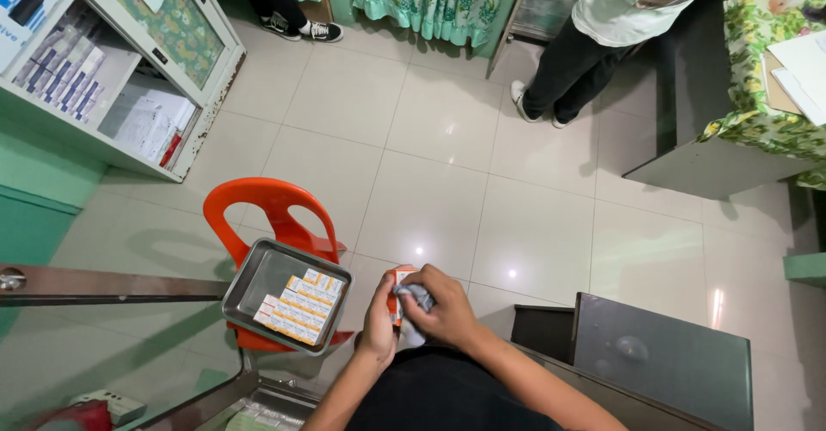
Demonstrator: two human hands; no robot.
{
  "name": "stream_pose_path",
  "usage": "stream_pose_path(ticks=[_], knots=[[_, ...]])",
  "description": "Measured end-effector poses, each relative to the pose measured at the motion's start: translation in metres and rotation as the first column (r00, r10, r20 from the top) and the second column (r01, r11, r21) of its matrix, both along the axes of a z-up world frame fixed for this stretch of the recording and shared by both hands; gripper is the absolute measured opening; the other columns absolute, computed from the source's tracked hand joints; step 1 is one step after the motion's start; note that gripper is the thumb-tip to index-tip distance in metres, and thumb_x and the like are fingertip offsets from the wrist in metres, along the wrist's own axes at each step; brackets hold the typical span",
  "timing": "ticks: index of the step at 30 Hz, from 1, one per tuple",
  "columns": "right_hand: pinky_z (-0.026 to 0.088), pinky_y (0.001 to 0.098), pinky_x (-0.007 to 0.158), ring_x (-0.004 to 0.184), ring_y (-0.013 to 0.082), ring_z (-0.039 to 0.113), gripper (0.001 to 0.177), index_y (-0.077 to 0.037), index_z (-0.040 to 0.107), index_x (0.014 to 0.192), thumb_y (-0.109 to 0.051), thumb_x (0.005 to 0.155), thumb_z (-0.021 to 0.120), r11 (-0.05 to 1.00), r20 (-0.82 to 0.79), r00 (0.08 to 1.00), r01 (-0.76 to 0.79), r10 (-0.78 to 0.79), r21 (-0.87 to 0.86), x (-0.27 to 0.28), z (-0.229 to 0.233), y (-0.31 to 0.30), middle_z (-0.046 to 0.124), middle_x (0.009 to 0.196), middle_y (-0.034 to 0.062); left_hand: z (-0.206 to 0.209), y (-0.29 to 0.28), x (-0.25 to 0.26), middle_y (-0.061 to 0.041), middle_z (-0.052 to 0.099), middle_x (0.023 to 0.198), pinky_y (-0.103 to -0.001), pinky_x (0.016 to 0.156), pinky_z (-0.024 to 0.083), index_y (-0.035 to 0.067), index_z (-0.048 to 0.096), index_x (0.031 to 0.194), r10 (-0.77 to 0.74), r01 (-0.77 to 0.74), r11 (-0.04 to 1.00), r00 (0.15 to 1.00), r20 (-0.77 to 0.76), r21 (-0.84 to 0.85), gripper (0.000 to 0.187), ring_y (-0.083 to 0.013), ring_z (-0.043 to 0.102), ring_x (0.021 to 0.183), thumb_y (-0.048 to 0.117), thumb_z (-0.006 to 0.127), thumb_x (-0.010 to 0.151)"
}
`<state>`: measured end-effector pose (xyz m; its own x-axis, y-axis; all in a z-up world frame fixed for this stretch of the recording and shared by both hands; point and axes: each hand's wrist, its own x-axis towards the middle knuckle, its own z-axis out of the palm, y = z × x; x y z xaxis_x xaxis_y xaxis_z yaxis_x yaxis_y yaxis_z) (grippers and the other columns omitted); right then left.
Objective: Picking medicine boxes from a shelf and placing them on a tray
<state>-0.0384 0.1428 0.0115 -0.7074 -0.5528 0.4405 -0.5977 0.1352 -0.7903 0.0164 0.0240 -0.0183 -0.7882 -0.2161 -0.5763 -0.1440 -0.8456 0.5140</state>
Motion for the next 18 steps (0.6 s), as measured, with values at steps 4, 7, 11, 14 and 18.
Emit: stream_pose_path(ticks=[4, 7, 11, 14, 18], knots=[[0.048, 0.0321, 0.064, 0.07, 0.0204, 0.062, 0.015, -0.009, 0.067, 0.104, -0.016, 0.091, 0.068, 0.993, 0.102, 0.989, 0.108, -0.112, 0.041, -0.001, -0.002, 0.006, 0.064, 0.084, 0.0049, 0.007, -0.005, 0.001, -0.022, 0.067, 0.124, -0.037, 0.097, 0.049, 0.001, 0.061, 0.134, -0.042, 0.042, 0.995, 0.999, 0.006, -0.089, 0.049, -0.0288, 0.063, 0.114, 0.033, 0.044, 0.101], [0.049, 0.0338, 0.065, 0.072, 0.0225, 0.063, 0.016, -0.009, 0.067, 0.104, -0.016, 0.09, 0.068, 0.998, 0.086, 0.996, 0.024, -0.029, 0.053, 0.009, 0.0, 0.011, 0.066, 0.086, 0.0066, -0.007, -0.006, 0.001, -0.019, 0.065, 0.109, -0.035, 0.084, 0.048, 0.004, 0.061, 0.132, -0.008, 0.002, 0.992, 0.999, -0.046, -0.123, 0.046, -0.0258, 0.061, 0.098, 0.033, 0.045, 0.101], [0.048, 0.0339, 0.063, 0.072, 0.0245, 0.063, 0.016, -0.012, 0.065, 0.105, -0.015, 0.09, 0.068, 0.995, -0.024, 0.997, -0.077, 0.078, 0.063, 0.016, 0.009, 0.013, 0.064, 0.087, 0.0058, -0.023, 0.001, 0.001, -0.014, 0.065, 0.109, -0.034, 0.086, 0.048, 0.006, 0.064, 0.129, 0.018, -0.016, 0.994, 1.0, 0.012, -0.105, 0.046, -0.0234, 0.061, 0.095, 0.038, 0.05, 0.099], [0.049, 0.0328, 0.066, 0.072, 0.0219, 0.063, 0.016, -0.01, 0.067, 0.104, -0.014, 0.089, 0.07, 0.998, 0.037, 0.998, 0.06, -0.06, 0.003, 0.007, -0.004, 0.012, 0.065, 0.085, 0.0056, -0.02, 0.009, 0.003, -0.011, 0.068, 0.096, -0.033, 0.083, 0.052, 0.006, 0.067, 0.112, -0.014, 0.011, 0.998, 0.999, -0.051, -0.062, 0.031, -0.0199, 0.065, 0.091, 0.032, 0.053, 0.102], [0.048, 0.0315, 0.064, 0.07, 0.019, 0.062, 0.015, -0.009, 0.069, 0.102, -0.014, 0.088, 0.068, 0.981, 0.12, 0.974, 0.191, -0.191, 0.012, 0.005, -0.006, 0.014, 0.065, 0.083, 0.0045, -0.001, 0.01, 0.003, -0.019, 0.069, 0.118, -0.036, 0.098, 0.049, 0.001, 0.063, 0.131, -0.031, 0.032, 0.997, 0.999, 0.016, -0.071, 0.044, -0.0268, 0.065, 0.111, 0.029, 0.049, 0.1]])
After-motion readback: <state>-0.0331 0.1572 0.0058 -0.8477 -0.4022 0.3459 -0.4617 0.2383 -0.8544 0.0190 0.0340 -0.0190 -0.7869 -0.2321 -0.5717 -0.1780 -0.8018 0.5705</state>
